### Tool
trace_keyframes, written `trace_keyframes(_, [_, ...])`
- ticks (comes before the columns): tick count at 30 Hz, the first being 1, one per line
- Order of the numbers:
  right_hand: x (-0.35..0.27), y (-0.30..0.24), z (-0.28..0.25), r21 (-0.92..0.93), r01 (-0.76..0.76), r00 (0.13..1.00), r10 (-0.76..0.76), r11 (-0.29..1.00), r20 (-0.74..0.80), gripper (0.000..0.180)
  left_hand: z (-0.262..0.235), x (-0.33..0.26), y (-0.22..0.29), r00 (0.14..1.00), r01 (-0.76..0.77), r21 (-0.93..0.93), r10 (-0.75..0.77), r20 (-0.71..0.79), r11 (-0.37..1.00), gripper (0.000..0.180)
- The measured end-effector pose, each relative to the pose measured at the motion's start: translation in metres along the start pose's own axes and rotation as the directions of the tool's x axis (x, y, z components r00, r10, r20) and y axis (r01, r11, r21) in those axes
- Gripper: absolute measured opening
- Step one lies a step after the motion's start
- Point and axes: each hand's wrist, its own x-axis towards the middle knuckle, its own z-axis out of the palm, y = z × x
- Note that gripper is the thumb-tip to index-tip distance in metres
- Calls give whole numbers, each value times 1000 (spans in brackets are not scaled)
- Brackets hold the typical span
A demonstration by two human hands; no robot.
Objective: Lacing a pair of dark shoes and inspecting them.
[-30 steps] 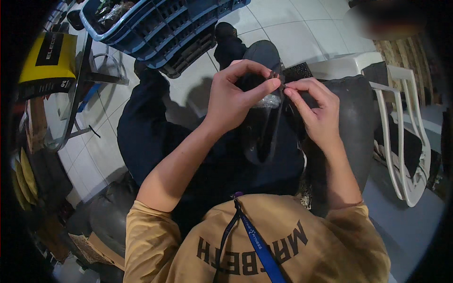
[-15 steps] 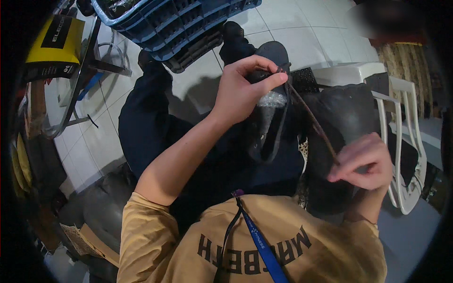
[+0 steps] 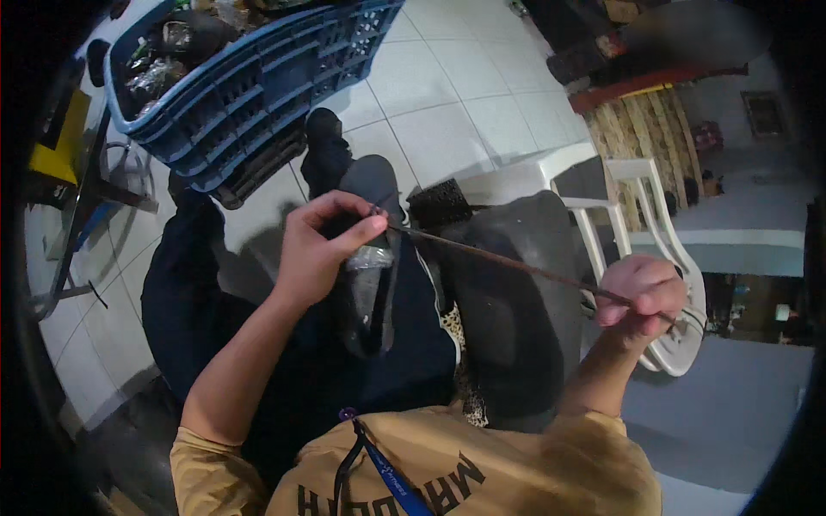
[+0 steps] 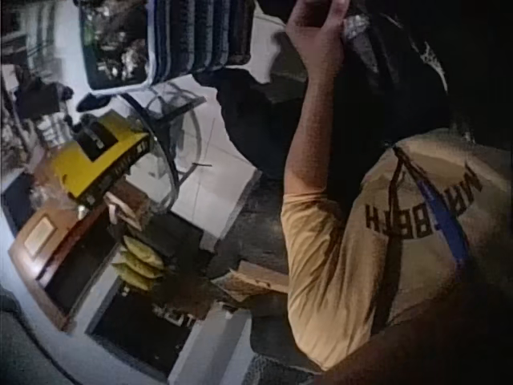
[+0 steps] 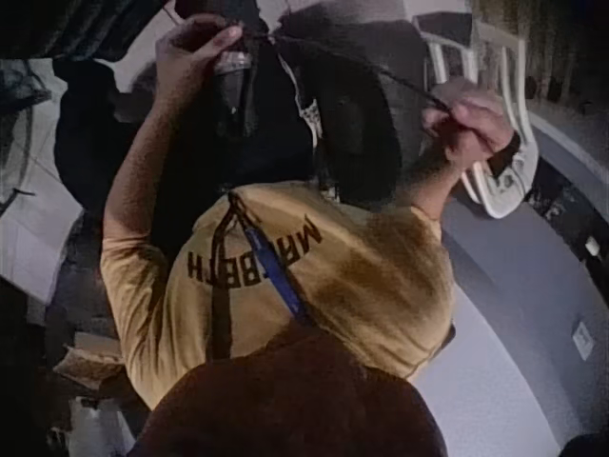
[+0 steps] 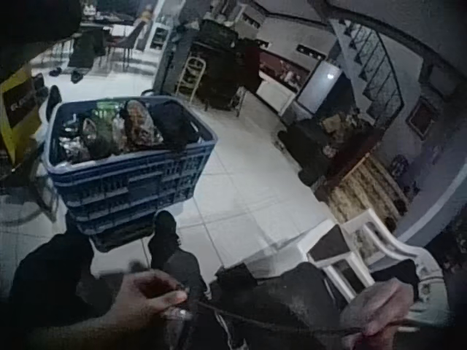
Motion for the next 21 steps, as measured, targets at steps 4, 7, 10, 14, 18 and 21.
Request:
trace_keyframes(4, [-2, -6, 4, 21, -37, 999, 38, 999, -32, 31, 1, 2, -4, 999, -26, 24, 25, 27, 999, 18])
trace_keyframes(7, [-3, -1, 11, 111, 19, 977, 5, 994, -213, 29, 0, 0, -2, 1000, -23, 8, 23, 9, 1000, 18])
trace_keyframes(10, [-8, 6, -3, 285, 34, 985, 15, 958, -169, 30, 1, 1, -3, 999, -34, 32, 34, -11, 999, 19])
trace_keyframes(14, [-6, 9, 13, 244, -39, 971, 94, 969, -218, 39, 7, 9, -8, 989, -145, 125, 139, 56, 981, 16])
trace_keyframes(18, [1, 47, 74, -49, -346, 935, 341, 937, -98, 15, 7, 7, -9, 974, -223, 192, 214, 68, 956, 14])
trace_keyframes(21, [7, 72, 115, -113, -614, 788, 597, 781, -151, 8, 3, 7, -13, 977, -214, 186, 206, 61, 959, 14])
